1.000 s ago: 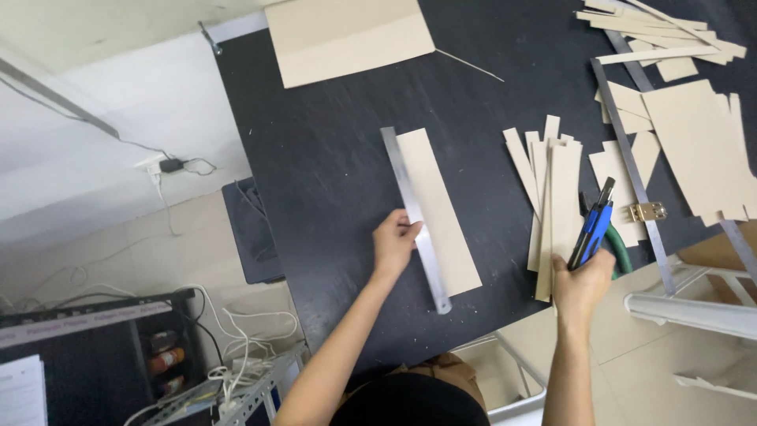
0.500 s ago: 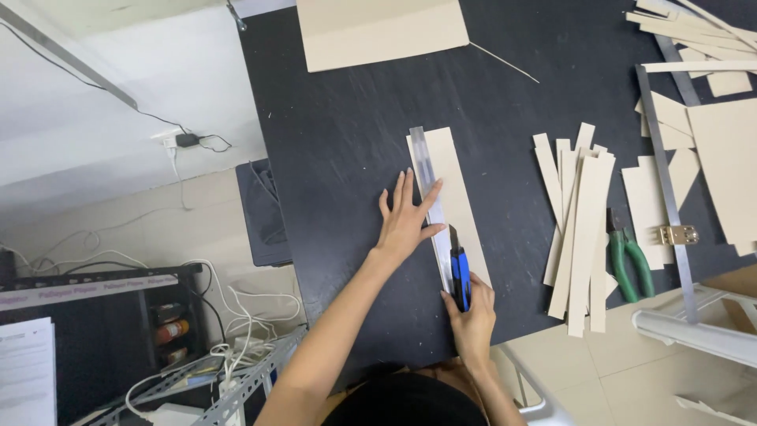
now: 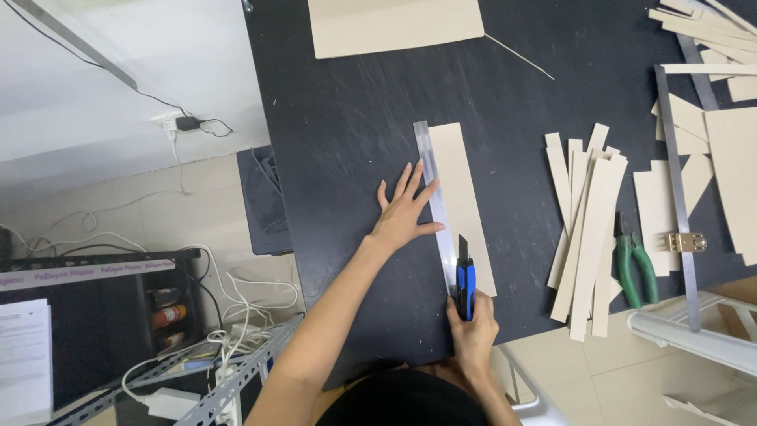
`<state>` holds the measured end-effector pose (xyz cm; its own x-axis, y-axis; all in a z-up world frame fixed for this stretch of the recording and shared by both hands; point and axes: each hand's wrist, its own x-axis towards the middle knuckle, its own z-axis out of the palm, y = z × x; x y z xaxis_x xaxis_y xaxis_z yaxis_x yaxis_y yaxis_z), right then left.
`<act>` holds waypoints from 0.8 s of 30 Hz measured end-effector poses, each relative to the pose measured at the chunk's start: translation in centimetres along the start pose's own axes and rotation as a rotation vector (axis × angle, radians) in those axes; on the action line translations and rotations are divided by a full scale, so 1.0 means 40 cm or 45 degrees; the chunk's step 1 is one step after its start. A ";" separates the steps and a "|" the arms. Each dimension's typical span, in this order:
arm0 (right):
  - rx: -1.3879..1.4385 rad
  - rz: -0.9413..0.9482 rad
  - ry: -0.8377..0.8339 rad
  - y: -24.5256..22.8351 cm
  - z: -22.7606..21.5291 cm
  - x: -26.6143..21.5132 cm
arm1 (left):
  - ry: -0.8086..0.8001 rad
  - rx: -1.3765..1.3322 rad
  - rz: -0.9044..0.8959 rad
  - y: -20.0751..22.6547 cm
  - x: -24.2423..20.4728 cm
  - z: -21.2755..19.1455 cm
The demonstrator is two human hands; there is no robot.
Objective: Cutting cardboard sheets into thin strips using a metal ruler and a utility knife on a workbench.
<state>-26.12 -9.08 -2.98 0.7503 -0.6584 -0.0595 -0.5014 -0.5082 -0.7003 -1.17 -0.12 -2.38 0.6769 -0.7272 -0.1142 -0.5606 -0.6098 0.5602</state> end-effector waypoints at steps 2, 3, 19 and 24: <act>0.000 -0.027 0.019 0.004 0.004 -0.003 | -0.033 0.014 0.010 -0.007 0.002 -0.005; 0.000 -0.055 0.041 0.005 0.006 -0.005 | -0.065 0.030 0.022 -0.010 0.003 -0.009; -0.022 -0.043 0.024 0.013 0.011 0.000 | -0.031 0.049 0.044 -0.022 0.013 0.005; -0.017 -0.055 0.080 0.004 0.017 -0.006 | -0.009 0.026 0.054 -0.022 0.008 0.009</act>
<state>-26.08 -8.64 -3.57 0.7434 -0.6687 0.0156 -0.4751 -0.5443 -0.6914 -0.63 0.06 -3.21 0.6491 -0.7545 -0.0966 -0.5984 -0.5849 0.5475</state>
